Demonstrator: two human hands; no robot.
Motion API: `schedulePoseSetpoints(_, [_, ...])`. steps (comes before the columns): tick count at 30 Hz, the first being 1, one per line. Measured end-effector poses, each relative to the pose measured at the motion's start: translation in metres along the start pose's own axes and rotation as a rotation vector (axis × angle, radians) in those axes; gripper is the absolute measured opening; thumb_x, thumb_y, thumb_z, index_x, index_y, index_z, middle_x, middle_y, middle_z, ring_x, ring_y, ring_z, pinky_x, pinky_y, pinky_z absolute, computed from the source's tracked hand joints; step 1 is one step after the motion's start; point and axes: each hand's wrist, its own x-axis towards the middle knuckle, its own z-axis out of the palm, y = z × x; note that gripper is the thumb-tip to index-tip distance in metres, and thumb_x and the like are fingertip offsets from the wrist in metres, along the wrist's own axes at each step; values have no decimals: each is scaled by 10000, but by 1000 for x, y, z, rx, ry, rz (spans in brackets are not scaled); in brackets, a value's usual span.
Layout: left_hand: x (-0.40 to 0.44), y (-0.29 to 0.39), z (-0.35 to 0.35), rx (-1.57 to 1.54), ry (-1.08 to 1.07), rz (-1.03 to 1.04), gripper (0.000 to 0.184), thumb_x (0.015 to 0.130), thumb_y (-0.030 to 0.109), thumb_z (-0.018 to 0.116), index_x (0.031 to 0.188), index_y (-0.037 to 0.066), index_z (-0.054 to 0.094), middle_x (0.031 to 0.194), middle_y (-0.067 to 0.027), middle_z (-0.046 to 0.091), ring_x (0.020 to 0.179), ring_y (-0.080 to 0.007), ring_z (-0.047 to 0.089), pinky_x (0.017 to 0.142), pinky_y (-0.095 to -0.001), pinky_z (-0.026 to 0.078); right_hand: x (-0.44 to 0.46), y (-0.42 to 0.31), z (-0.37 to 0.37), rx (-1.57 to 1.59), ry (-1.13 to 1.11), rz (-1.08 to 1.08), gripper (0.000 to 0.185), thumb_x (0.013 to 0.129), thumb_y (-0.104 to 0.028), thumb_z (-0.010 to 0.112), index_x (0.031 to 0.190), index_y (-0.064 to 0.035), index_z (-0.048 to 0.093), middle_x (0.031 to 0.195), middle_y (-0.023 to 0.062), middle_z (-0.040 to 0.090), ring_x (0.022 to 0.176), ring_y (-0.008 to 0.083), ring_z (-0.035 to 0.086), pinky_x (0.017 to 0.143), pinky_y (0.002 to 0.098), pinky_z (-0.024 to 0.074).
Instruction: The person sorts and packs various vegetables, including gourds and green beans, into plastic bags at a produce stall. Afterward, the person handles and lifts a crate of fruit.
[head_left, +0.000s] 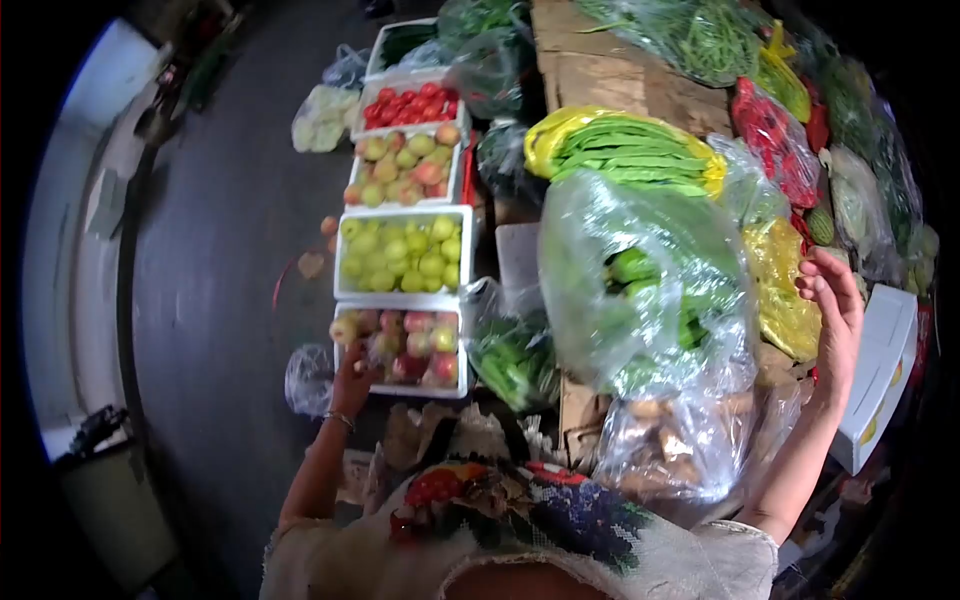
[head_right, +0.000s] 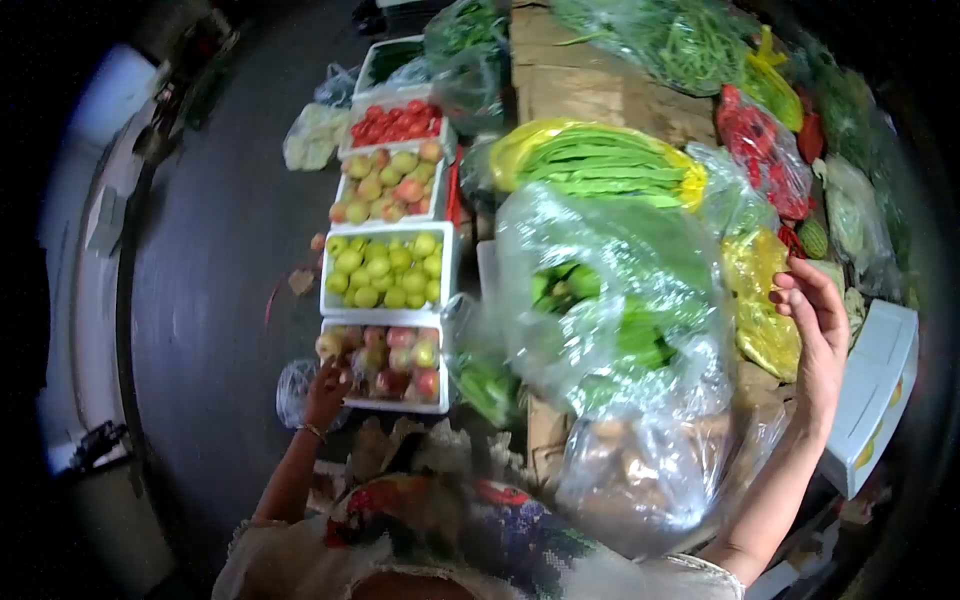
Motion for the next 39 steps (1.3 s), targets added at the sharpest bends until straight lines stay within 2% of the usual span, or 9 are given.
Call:
schedulePoseSetpoints(3, [-63,-56,-26,8,43,-196,702,778,61,717,1418,56,427,1127,-116,622,961,-169,607,840,-312,500,-32,-48,39,25,-52,-79,347,948,-117,574,1264,23,543,1105,90,629,954,124,587,884,268,450])
schedulePoseSetpoints(5, [-93,-151,-46,-57,-149,-259,668,778,82,727,1392,63,465,1110,-112,625,942,-168,600,835,-308,499,-55,-69,63,99,-184,-190,380,932,-130,599,1269,33,533,1082,131,644,945,165,603,889,306,469])
schedulePoseSetpoints(9, [-161,-169,-83,-57,8,-256,622,819,106,707,1387,42,460,1105,-106,626,844,-160,603,673,-315,522,-111,-100,123,179,-460,-230,485,881,-273,671,1220,49,546,1049,170,642,903,220,608,867,354,471])
schedulePoseSetpoints(11, [-193,-150,-109,-291,68,-522,601,845,105,679,1397,59,447,1112,-105,624,822,-161,622,638,-316,522,-139,-105,157,244,-554,-133,495,863,-278,688,1198,61,552,1032,168,648,898,222,614,868,344,474])
schedulePoseSetpoints(17, [-290,-236,-172,-414,187,-755,540,876,162,647,1380,67,475,1093,-103,643,793,-172,656,614,-309,532,-226,-78,271,242,-844,364,357,912,-35,589,1260,30,543,1075,100,656,1002,163,613,938,304,476])
schedulePoseSetpoints(23, [-369,-276,-200,-494,354,-844,532,885,204,638,1378,71,487,1082,-113,647,786,-187,687,570,-301,535,-292,-12,339,162,-991,650,345,934,-81,614,1268,-15,557,1055,55,656,940,126,599,863,264,488])
schedulePoseSetpoints(29, [-399,-261,-163,-642,430,-819,485,868,192,649,1316,53,527,1039,-65,657,780,-165,683,564,-294,530,-303,4,381,-44,-1188,628,332,934,-97,606,1260,-44,570,1026,27,642,887,107,574,782,242,464])
schedulePoseSetpoints(35, [-445,-309,-99,-699,410,-714,484,843,185,658,1295,57,541,941,-51,658,714,-138,604,580,-294,524,-276,25,425,-230,-1310,333,335,931,-105,597,1256,-26,575,1070,60,648,958,135,574,857,277,456])
schedulePoseSetpoints(39, [-450,-219,-111,-569,449,-973,434,875,239,667,1277,97,588,990,-46,664,784,-122,596,630,-277,503,-262,29,447,-316,-1305,230,324,919,-115,601,1228,-18,591,1002,34,644,910,115,570,830,262,453])
